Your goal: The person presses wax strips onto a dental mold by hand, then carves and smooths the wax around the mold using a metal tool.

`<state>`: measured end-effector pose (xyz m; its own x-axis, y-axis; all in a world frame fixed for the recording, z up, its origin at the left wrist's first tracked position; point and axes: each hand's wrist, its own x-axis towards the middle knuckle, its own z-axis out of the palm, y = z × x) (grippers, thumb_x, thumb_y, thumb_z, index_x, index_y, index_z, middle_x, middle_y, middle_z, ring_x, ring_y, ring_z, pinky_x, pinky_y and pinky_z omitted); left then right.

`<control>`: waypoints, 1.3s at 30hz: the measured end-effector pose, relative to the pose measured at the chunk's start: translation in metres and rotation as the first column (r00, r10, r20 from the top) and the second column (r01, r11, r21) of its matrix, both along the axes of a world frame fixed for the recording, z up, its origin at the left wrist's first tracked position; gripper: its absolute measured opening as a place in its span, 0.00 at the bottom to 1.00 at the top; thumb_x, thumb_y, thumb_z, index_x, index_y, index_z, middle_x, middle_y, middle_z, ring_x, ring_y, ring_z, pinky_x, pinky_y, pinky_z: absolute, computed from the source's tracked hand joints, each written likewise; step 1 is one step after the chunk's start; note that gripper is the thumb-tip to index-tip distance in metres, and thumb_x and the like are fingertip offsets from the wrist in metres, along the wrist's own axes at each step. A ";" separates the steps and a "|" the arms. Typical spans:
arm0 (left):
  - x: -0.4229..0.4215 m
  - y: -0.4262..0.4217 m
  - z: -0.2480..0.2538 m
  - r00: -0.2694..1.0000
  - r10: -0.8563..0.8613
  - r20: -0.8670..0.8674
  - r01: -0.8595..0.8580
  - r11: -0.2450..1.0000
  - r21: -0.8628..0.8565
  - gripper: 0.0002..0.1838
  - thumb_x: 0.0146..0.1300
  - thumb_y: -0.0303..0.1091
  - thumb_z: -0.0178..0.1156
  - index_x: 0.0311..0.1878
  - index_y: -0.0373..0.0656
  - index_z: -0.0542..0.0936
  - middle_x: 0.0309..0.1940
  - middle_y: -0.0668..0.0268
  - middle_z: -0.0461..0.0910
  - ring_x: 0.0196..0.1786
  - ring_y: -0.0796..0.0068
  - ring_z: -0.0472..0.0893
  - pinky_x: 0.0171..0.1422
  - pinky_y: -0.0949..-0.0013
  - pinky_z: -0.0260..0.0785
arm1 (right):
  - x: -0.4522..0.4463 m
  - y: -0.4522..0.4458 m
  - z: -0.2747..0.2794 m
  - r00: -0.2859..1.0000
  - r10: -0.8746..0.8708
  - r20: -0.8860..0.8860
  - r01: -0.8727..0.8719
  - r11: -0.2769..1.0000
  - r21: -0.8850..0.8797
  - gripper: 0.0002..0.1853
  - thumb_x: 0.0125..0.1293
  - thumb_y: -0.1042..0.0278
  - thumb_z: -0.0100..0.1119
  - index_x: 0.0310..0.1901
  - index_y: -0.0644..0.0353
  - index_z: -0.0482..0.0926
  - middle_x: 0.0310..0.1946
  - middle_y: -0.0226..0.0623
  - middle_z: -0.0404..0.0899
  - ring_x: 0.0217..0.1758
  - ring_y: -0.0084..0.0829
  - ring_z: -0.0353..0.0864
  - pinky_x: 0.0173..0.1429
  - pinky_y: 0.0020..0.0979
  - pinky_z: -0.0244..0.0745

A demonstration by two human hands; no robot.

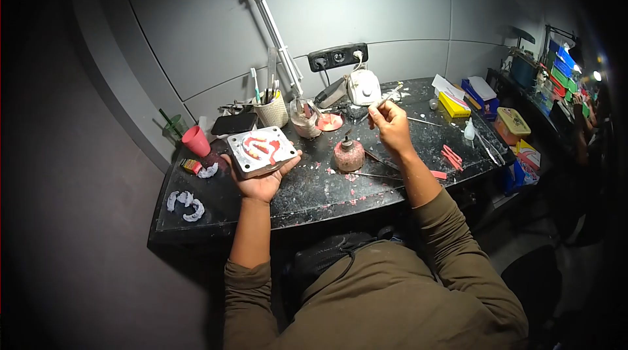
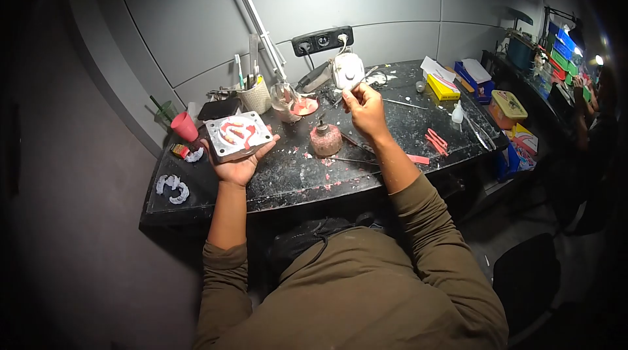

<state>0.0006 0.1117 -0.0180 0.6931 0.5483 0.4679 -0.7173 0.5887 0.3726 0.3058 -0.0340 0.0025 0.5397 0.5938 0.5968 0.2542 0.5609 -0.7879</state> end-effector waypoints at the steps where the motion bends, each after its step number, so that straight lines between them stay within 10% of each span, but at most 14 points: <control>1: -0.001 -0.001 0.001 1.000 0.004 -0.002 -0.004 1.000 -0.003 0.61 0.55 0.77 0.62 0.81 0.43 0.57 0.81 0.39 0.51 0.79 0.15 0.48 0.76 0.10 0.39 | -0.001 0.000 0.001 1.000 0.004 -0.002 -0.004 1.000 -0.003 0.06 0.76 0.73 0.61 0.38 0.63 0.81 0.27 0.27 0.80 0.29 0.16 0.75 0.35 0.23 0.71; 39: -0.007 -0.008 0.019 0.986 -0.165 0.010 0.164 0.985 0.048 0.65 0.57 0.77 0.60 0.84 0.42 0.47 0.78 0.24 0.45 0.75 0.07 0.50 0.64 0.10 0.59 | 0.009 -0.004 0.003 0.999 0.014 -0.041 -0.014 1.000 -0.003 0.08 0.73 0.71 0.66 0.35 0.62 0.80 0.26 0.30 0.82 0.28 0.19 0.77 0.34 0.24 0.71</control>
